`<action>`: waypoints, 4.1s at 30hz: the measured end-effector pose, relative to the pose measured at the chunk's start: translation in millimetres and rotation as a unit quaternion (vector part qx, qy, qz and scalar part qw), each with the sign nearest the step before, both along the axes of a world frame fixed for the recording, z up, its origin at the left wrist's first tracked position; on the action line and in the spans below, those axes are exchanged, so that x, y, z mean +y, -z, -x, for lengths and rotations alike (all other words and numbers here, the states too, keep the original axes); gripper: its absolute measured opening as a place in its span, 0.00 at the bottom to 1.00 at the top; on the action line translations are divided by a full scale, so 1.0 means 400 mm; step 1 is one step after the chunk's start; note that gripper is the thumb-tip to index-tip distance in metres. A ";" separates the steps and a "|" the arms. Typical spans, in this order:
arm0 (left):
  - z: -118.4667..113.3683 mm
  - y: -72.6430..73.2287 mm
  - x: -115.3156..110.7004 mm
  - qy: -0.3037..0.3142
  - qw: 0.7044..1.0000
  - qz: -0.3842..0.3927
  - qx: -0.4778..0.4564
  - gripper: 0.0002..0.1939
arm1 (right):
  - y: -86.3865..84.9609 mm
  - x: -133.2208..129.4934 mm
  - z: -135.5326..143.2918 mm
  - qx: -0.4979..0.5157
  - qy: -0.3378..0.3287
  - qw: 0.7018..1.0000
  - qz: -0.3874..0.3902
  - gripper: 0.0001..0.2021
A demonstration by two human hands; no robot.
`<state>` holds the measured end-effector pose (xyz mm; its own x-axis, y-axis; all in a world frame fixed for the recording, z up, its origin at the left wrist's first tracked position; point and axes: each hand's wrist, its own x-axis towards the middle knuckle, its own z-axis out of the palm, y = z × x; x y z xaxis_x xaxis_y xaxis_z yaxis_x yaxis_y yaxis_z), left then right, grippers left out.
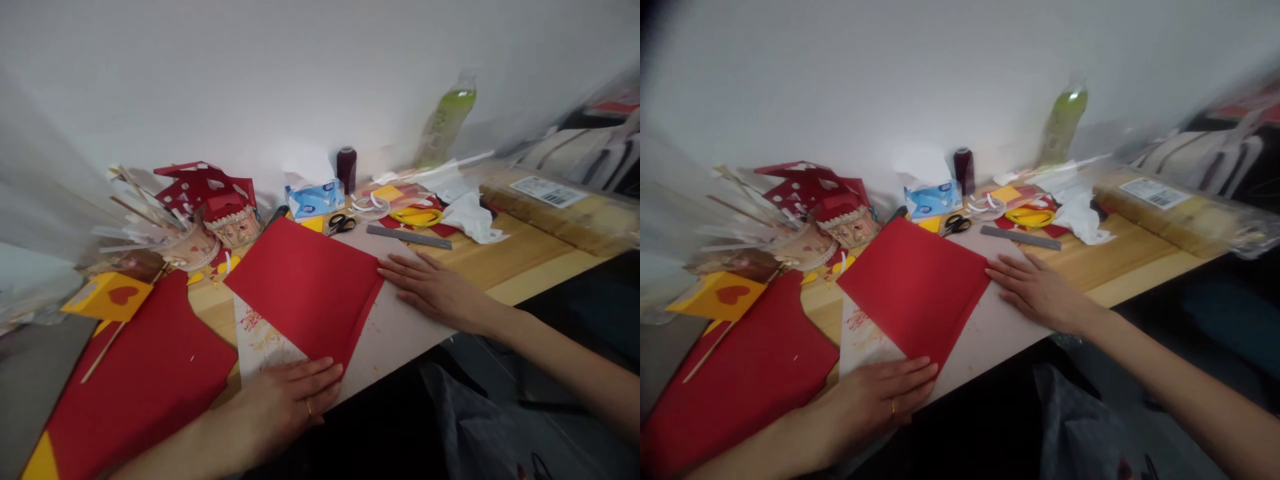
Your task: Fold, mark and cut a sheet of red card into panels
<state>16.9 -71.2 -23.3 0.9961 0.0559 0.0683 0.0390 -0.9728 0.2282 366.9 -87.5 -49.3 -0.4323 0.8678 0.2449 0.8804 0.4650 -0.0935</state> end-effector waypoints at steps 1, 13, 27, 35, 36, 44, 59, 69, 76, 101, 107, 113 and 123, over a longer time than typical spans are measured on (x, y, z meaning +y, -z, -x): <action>0.000 -0.011 0.008 0.000 0.999 0.032 -0.009 0.17 | -0.002 -0.002 0.005 0.001 -0.001 1.000 -0.008 0.24; -0.132 -0.022 0.161 -0.067 0.997 -0.008 -0.024 0.19 | -0.026 -0.085 0.178 0.015 -0.128 0.991 0.026 0.26; -0.161 0.010 0.175 -0.072 0.994 -0.013 0.076 0.22 | -0.012 -0.079 0.172 0.018 -0.122 0.992 0.013 0.22; -0.163 0.023 0.180 -0.072 0.994 -0.013 0.087 0.22 | -0.013 -0.079 0.168 0.020 -0.133 0.991 -0.012 0.19; -0.163 0.023 0.181 -0.070 0.994 -0.014 0.088 0.22 | -0.013 -0.079 0.168 0.018 -0.136 0.990 -0.015 0.19; -0.164 0.028 0.181 -0.071 0.993 -0.025 0.086 0.22 | -0.020 -0.076 0.172 0.008 -0.129 0.992 -0.015 0.22; -0.161 0.021 0.179 -0.071 0.994 -0.020 0.084 0.22 | -0.028 -0.072 0.174 0.041 -0.138 0.990 -0.008 0.20; -0.160 0.019 0.182 -0.066 0.995 -0.015 0.073 0.22 | -0.024 -0.072 0.173 0.052 -0.139 0.989 -0.024 0.19; -0.161 0.020 0.180 -0.070 0.994 -0.018 0.078 0.22 | -0.024 -0.075 0.172 0.054 -0.140 0.988 -0.024 0.19; -0.160 0.024 0.180 -0.084 0.992 -0.004 0.095 0.22 | -0.016 -0.078 0.172 0.055 -0.130 0.989 -0.040 0.17; -0.163 0.026 0.181 -0.082 0.992 -0.002 0.091 0.22 | 0.000 -0.096 0.176 0.028 -0.099 0.992 -0.076 0.17; -0.162 0.021 0.183 -0.086 0.991 0.019 0.097 0.21 | 0.006 -0.103 0.176 0.014 -0.085 0.993 -0.083 0.17; -0.166 0.013 0.177 -0.069 0.989 -0.008 0.133 0.30 | 0.000 -0.112 0.171 0.026 -0.090 0.994 -0.062 0.18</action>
<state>83.1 -0.5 -28.6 0.9616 0.1945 -0.1934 0.2290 -0.9574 0.1758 298.5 -132.2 -49.1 -0.5620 0.7389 0.3718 0.7769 0.6258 -0.0694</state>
